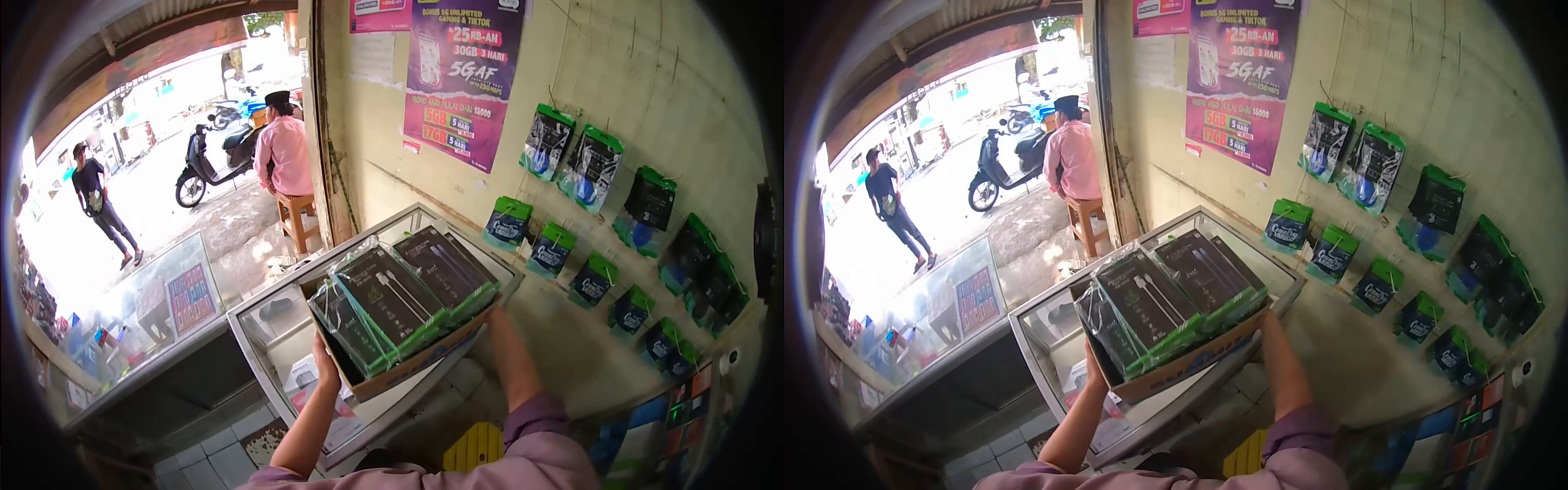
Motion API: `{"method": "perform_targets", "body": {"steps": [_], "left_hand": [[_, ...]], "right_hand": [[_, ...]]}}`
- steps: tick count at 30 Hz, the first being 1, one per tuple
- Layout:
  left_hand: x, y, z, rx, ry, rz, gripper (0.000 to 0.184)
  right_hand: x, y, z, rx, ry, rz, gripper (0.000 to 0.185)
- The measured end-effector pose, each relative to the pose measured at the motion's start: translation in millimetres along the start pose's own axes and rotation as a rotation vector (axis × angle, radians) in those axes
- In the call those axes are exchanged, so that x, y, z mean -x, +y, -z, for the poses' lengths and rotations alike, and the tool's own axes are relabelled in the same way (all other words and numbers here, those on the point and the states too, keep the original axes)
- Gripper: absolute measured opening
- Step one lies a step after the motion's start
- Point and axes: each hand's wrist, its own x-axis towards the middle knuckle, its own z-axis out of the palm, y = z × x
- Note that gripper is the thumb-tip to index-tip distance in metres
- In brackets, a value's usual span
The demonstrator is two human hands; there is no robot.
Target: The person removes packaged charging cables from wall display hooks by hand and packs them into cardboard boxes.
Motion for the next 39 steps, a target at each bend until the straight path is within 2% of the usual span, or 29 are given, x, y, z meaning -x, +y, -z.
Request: {"method": "perform_targets", "body": {"steps": [2, 4, 5, 9, 10, 12, 13, 14, 17, 23, 28, 33, 39], "left_hand": [[9.1, 10.4, -15.5, -0.033, 0.004, 0.022, 0.057], [14.9, 27.7, -35.8, 0.077, -0.087, 0.161, 0.059], [16.2, 30.0, -40.8, 0.075, -0.120, 0.128, 0.062], [15.1, 37.4, -31.6, 0.023, -0.178, 0.252, 0.067], [13.3, 35.6, -25.0, 0.133, -0.195, 0.311, 0.067], [23.4, 42.3, -29.8, 0.110, -0.179, 0.334, 0.066], [29.4, 48.3, -36.6, 0.124, -0.230, 0.368, 0.066], [44.7, 54.2, -48.5, 0.084, -0.249, 0.339, 0.059], [64.8, 63.0, -68.6, 0.021, -0.303, 0.382, 0.058], [116.0, 58.9, -90.6, -0.081, -0.451, 0.540, 0.057], [186.2, 54.0, -88.4, -0.188, -0.616, 0.734, 0.056], [279.9, 55.6, -72.4, -0.326, -0.816, 0.953, 0.055], [412.0, 42.4, -43.9, -0.506, -1.105, 1.242, 0.054]], "right_hand": [[-4.1, 1.9, 2.4, -0.012, -0.009, 0.020, 0.043], [-5.3, -0.4, 2.5, -0.020, -0.015, 0.043, 0.043], [-3.7, -1.7, 2.4, -0.020, -0.013, 0.055, 0.043], [15.6, -2.0, 2.7, -0.036, 0.001, 0.112, 0.043], [23.7, -1.5, 4.9, -0.041, 0.005, 0.127, 0.044], [43.6, -2.5, 8.4, -0.048, 0.015, 0.166, 0.044], [57.3, -3.5, 13.5, -0.050, 0.022, 0.187, 0.044], [72.5, -4.7, 19.8, -0.052, 0.029, 0.210, 0.044], [132.9, -8.7, 41.3, -0.062, 0.071, 0.284, 0.044], [309.5, 11.0, 82.2, -0.092, 0.257, 0.446, 0.045], [495.5, 74.8, 86.4, -0.141, 0.486, 0.572, 0.045], [698.6, 186.8, 47.7, -0.215, 0.760, 0.687, 0.046], [918.0, 344.6, -46.3, -0.334, 1.130, 0.834, 0.046]]}}
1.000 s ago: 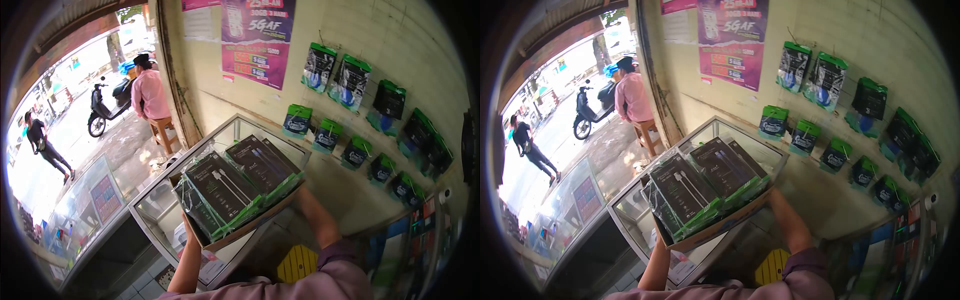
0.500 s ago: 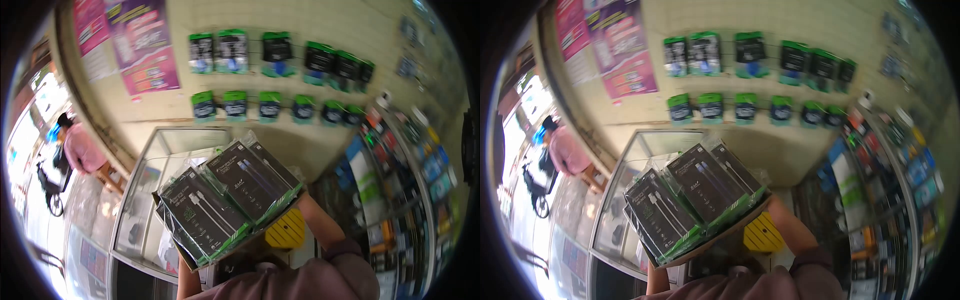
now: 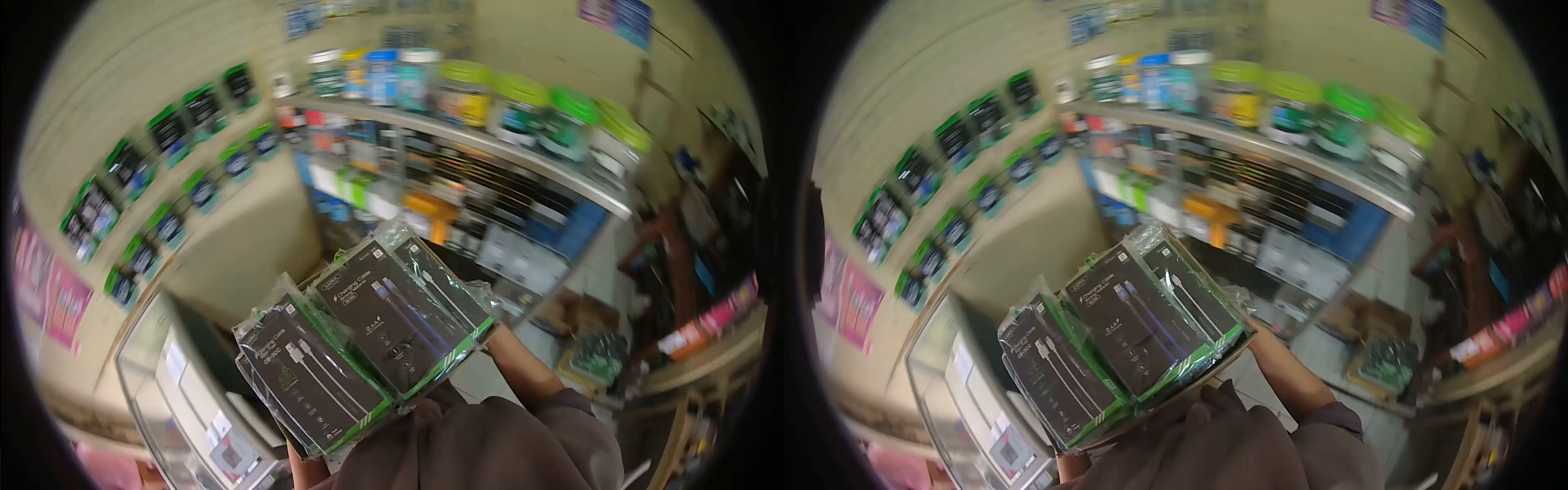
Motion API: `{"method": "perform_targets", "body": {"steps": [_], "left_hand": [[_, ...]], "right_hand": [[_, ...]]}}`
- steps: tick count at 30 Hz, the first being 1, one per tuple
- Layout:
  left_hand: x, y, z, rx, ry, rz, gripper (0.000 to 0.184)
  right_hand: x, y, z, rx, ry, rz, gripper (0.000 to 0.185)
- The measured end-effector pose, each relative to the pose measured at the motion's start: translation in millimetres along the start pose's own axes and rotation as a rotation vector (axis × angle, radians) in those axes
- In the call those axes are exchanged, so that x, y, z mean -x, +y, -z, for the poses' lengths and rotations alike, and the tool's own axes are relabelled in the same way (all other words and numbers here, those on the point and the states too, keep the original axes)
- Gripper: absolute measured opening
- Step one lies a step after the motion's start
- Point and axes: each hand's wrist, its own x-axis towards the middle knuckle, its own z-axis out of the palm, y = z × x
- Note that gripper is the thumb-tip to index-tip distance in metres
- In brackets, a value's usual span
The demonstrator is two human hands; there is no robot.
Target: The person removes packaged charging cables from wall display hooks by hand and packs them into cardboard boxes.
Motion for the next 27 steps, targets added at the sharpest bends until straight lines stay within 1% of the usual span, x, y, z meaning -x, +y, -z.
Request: {"method": "perform_targets", "body": {"steps": [3, 6, 12, 15, 19, 22, 25, 27], "left_hand": [[-10.3, -48.1, -54.3, -0.095, -0.143, 0.167, 0.054], [-25.0, -108.1, -114.2, -0.194, -0.285, 0.337, 0.053], [-39.5, -238.9, -226.7, -0.376, -0.535, 0.643, 0.052], [-40.9, -302.6, -272.2, -0.449, -0.634, 0.774, 0.052], [-37.4, -378.9, -319.1, -0.554, -0.719, 0.914, 0.051], [-29.3, -421.9, -343.4, -0.626, -0.753, 0.999, 0.051], [-16.5, -458.3, -350.3, -0.697, -0.747, 1.062, 0.050], [-16.6, -484.0, -351.1, -0.734, -0.731, 1.085, 0.050]], "right_hand": [[101.1, -18.3, 75.9, -0.032, 0.198, 0.089, 0.046], [193.5, -29.7, 135.2, -0.062, 0.389, 0.174, 0.047], [341.7, -33.9, 212.6, -0.117, 0.721, 0.310, 0.047], [400.4, -33.9, 234.8, -0.136, 0.865, 0.352, 0.048], [469.9, -23.5, 256.2, -0.164, 1.035, 0.370, 0.048], [514.5, -11.1, 265.0, -0.207, 1.130, 0.357, 0.048], [542.1, 9.6, 282.8, -0.256, 1.181, 0.323, 0.049], [545.8, 27.5, 307.2, -0.286, 1.180, 0.304, 0.049]]}}
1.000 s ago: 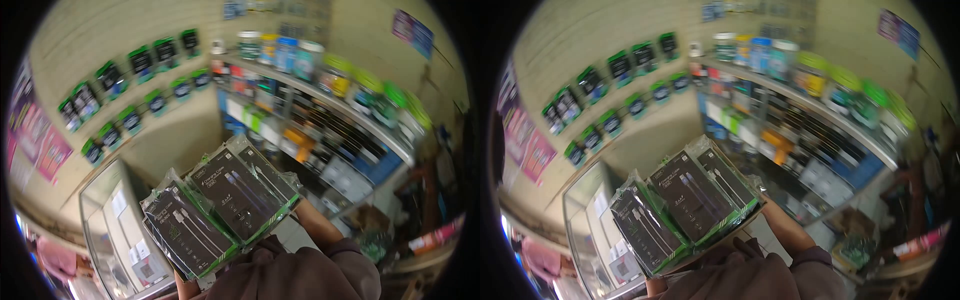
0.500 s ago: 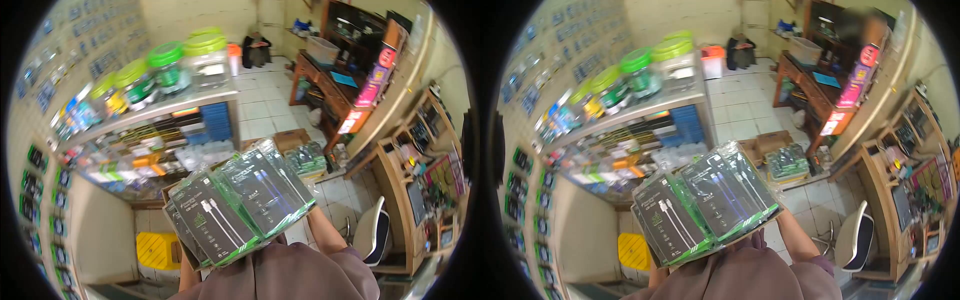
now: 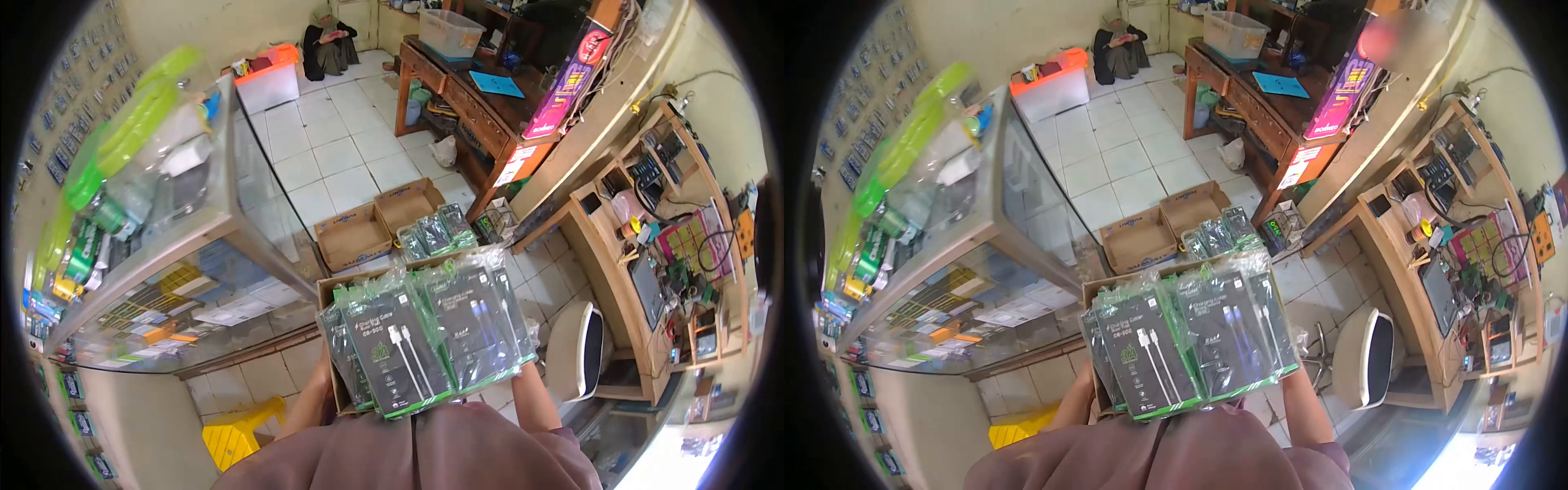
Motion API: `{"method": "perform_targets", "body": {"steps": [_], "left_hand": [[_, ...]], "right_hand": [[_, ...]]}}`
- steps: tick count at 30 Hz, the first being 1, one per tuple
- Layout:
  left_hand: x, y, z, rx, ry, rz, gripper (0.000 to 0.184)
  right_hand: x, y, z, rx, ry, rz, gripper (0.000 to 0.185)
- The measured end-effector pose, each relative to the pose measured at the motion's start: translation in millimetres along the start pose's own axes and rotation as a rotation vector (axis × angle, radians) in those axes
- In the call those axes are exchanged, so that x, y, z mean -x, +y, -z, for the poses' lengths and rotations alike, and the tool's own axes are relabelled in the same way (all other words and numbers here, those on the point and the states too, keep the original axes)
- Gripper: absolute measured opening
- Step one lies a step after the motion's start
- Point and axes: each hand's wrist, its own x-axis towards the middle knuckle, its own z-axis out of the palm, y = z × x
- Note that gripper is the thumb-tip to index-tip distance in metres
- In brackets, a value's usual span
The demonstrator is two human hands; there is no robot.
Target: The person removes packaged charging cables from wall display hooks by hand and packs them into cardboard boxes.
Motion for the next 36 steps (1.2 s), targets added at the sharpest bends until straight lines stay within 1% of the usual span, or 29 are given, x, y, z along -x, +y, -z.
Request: {"method": "perform_targets", "body": {"steps": [4, 5, 6, 8, 9, 12, 17, 19, 20, 22, 23, 24, 26, 27, 29, 30, 33, 36], "left_hand": [[-40.3, -25.3, -9.8, -0.016, 0.066, 0.088, 0.049], [-49.2, -27.5, -18.0, -0.003, 0.016, 0.009, 0.043], [-68.8, -33.0, -3.6, 0.011, 0.046, 0.004, 0.043], [-95.6, -52.9, -11.8, 0.180, 0.126, -0.008, 0.041], [-104.8, -59.2, -12.4, 0.216, 0.190, 0.018, 0.037], [-148.5, -81.9, -0.6, 0.203, 0.246, 0.036, 0.037], [-238.5, -130.8, 60.1, 0.189, 0.299, 0.021, 0.036], [-268.8, -150.3, 89.2, 0.182, 0.305, 0.020, 0.036], [-287.4, -164.8, 110.1, 0.176, 0.315, 0.013, 0.036], [-312.1, -182.4, 136.1, 0.171, 0.320, 0.013, 0.036], [-324.2, -190.4, 150.5, 0.164, 0.326, 0.009, 0.035], [-336.6, -197.3, 163.7, 0.160, 0.330, 0.002, 0.035], [-359.6, -205.9, 184.0, 0.153, 0.340, -0.011, 0.035], [-376.3, -215.1, 205.0, 0.146, 0.345, -0.028, 0.035], [-398.8, -222.1, 228.1, 0.135, 0.350, -0.047, 0.035], [-405.2, -224.2, 233.7, 0.134, 0.351, -0.046, 0.034], [-431.4, -235.3, 259.0, 0.124, 0.358, -0.061, 0.034], [-456.6, -248.5, 286.5, 0.116, 0.364, -0.075, 0.034]], "right_hand": [[-48.5, 16.3, 34.0, 0.001, -0.017, -0.101, 0.049], [-67.3, 23.6, 39.3, 0.004, -0.033, -0.129, 0.049], [-88.1, 40.4, 44.5, 0.000, -0.054, -0.160, 0.049], [-121.8, 51.6, 60.0, 0.016, -0.082, -0.209, 0.049], [-136.6, 61.7, 68.1, 0.021, -0.096, -0.238, 0.050], [-182.9, 87.1, 86.7, 0.040, -0.145, -0.311, 0.050], [-267.0, 167.3, 114.4, 0.044, -0.225, -0.375, 0.050], [-297.3, 205.3, 123.8, 0.044, -0.251, -0.384, 0.051], [-317.1, 237.2, 135.2, 0.036, -0.279, -0.388, 0.051], [-340.8, 268.2, 140.7, 0.021, -0.301, -0.398, 0.051], [-344.2, 269.5, 133.8, 0.023, -0.245, -0.466, 0.054], [-350.4, 269.6, 123.0, 0.023, -0.245, -0.479, 0.054], [-366.3, 275.6, 109.2, 0.073, -0.172, -0.446, 0.048], [-387.8, 305.8, 111.4, 0.072, -0.187, -0.453, 0.048], [-413.7, 330.4, 116.0, 0.000, -0.133, -0.574, 0.040], [-415.5, 334.1, 118.6, 0.006, -0.124, -0.579, 0.040], [-438.8, 354.6, 115.5, 0.067, -0.087, -0.453, 0.032], [-464.0, 371.3, 111.3, 0.057, -0.079, -0.389, 0.034]]}}
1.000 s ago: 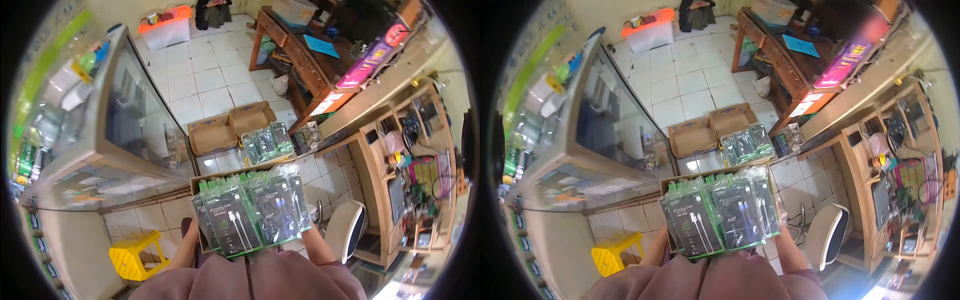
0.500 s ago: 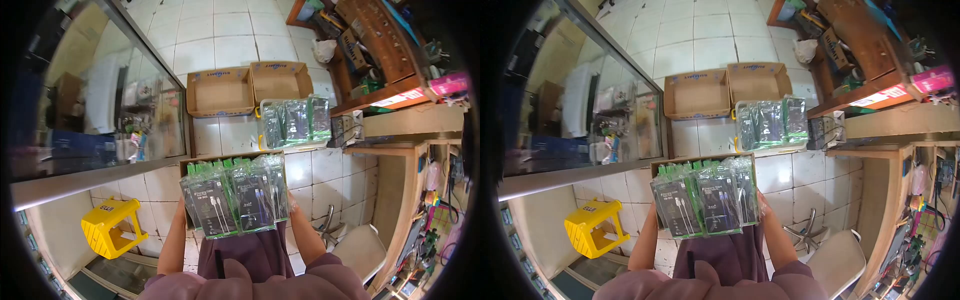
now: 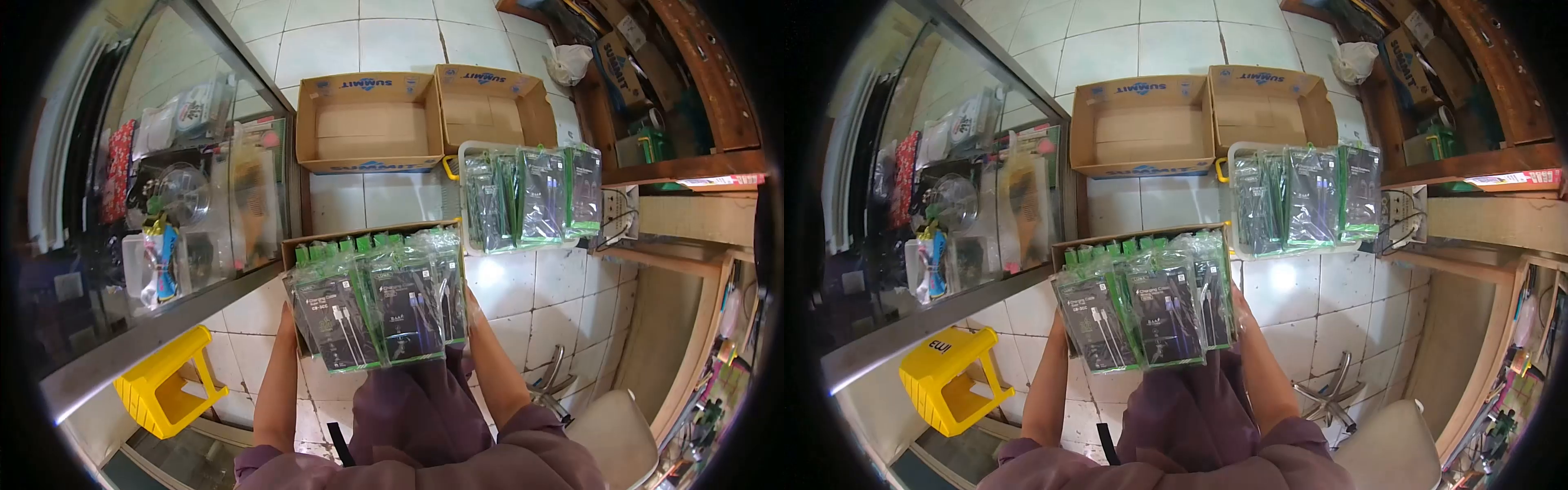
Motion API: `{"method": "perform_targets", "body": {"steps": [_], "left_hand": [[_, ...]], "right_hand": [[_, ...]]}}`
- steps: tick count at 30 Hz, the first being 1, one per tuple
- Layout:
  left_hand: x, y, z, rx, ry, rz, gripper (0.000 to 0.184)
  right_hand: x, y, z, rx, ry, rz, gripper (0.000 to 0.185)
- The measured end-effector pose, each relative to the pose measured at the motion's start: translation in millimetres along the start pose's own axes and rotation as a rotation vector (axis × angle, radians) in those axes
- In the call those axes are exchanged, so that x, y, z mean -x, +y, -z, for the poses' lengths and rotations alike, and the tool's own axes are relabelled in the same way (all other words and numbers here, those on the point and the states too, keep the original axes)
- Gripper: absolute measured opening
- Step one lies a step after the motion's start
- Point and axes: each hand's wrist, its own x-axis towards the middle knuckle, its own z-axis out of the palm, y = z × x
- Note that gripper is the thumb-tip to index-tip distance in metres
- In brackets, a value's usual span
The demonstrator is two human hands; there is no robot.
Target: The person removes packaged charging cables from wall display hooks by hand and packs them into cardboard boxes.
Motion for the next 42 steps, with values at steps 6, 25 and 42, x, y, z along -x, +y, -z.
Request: {"method": "perform_targets", "body": {"steps": [6, 25, 42], "left_hand": [[-37.2, -20.8, 8.1, -0.037, 0.023, -0.107, 0.033], [-64.3, -41.2, 19.6, 0.070, 0.065, -0.013, 0.036], [-130.5, -58.9, 21.6, -0.505, 0.778, -0.548, 0.045]], "right_hand": [[-32.1, 2.6, 16.1, -0.010, 0.031, -0.055, 0.041], [-56.5, 30.5, 46.5, -0.088, -0.039, -0.026, 0.045], [-111.4, 51.6, 71.8, -0.115, -0.077, 0.116, 0.051]]}}
